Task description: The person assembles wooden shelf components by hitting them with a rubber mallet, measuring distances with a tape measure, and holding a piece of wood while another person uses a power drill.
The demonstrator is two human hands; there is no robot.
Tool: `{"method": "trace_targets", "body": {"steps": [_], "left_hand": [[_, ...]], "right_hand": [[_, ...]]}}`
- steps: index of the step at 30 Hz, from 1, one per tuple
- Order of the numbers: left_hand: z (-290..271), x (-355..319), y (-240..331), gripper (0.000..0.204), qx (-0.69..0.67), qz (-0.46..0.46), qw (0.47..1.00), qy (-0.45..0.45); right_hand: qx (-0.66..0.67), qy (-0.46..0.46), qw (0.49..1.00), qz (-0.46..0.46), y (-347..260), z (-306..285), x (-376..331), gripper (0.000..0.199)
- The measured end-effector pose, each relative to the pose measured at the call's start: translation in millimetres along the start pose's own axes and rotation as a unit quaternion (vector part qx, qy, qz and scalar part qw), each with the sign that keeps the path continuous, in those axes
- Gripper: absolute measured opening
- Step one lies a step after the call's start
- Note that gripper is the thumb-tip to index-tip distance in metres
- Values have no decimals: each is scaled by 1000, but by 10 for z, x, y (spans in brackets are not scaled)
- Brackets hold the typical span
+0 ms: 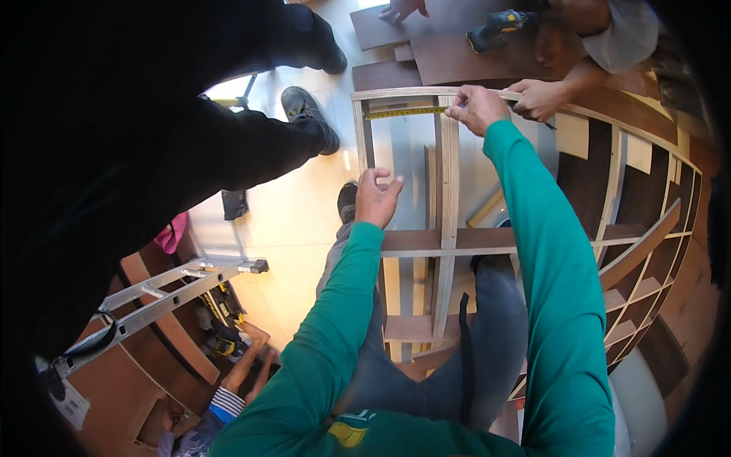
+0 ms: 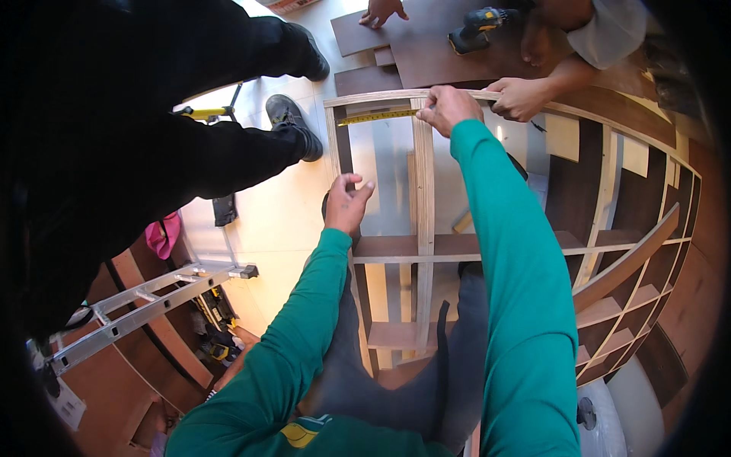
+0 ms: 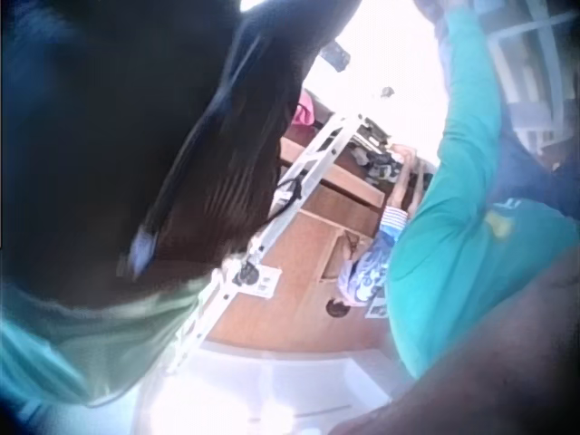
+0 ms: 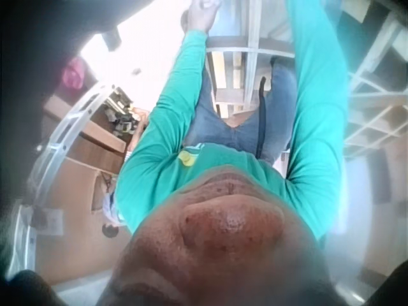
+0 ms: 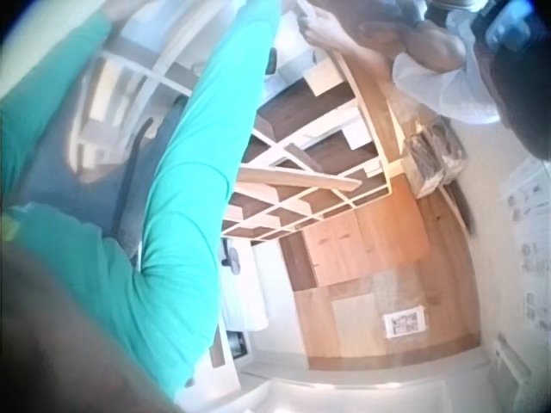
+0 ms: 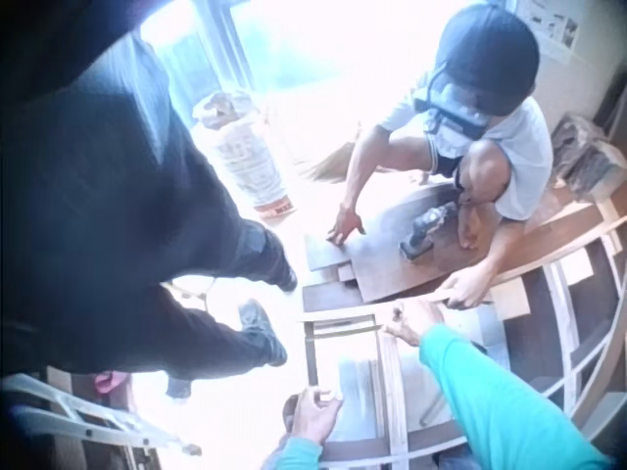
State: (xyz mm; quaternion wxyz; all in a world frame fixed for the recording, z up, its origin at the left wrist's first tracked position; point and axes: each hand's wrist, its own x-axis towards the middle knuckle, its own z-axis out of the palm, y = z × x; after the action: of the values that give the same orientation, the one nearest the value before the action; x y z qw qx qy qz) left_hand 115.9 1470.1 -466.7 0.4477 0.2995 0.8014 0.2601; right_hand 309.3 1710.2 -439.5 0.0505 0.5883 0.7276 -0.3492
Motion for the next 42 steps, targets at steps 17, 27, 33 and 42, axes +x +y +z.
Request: {"method": "trace_targets", "body": {"steps": [17,27,33,42], "left_hand": [[-3638,-2912,631,26,225,276,921,-160],[-3793,-2769,1422,28,379,445,693,-422],[-3759,-2064,926,25,474,475,560,-486],[-3254,-2595,511,25,498,566,411,-513]], "right_hand": [[202,263,812,480,662,-352,-8375,28],[352,455,463,675,-2681,2671,-9389,38],[373,461,335,732,-4282,3334,-9588,34],[415,609,185,650,-5064,4232,-10691,37]]}}
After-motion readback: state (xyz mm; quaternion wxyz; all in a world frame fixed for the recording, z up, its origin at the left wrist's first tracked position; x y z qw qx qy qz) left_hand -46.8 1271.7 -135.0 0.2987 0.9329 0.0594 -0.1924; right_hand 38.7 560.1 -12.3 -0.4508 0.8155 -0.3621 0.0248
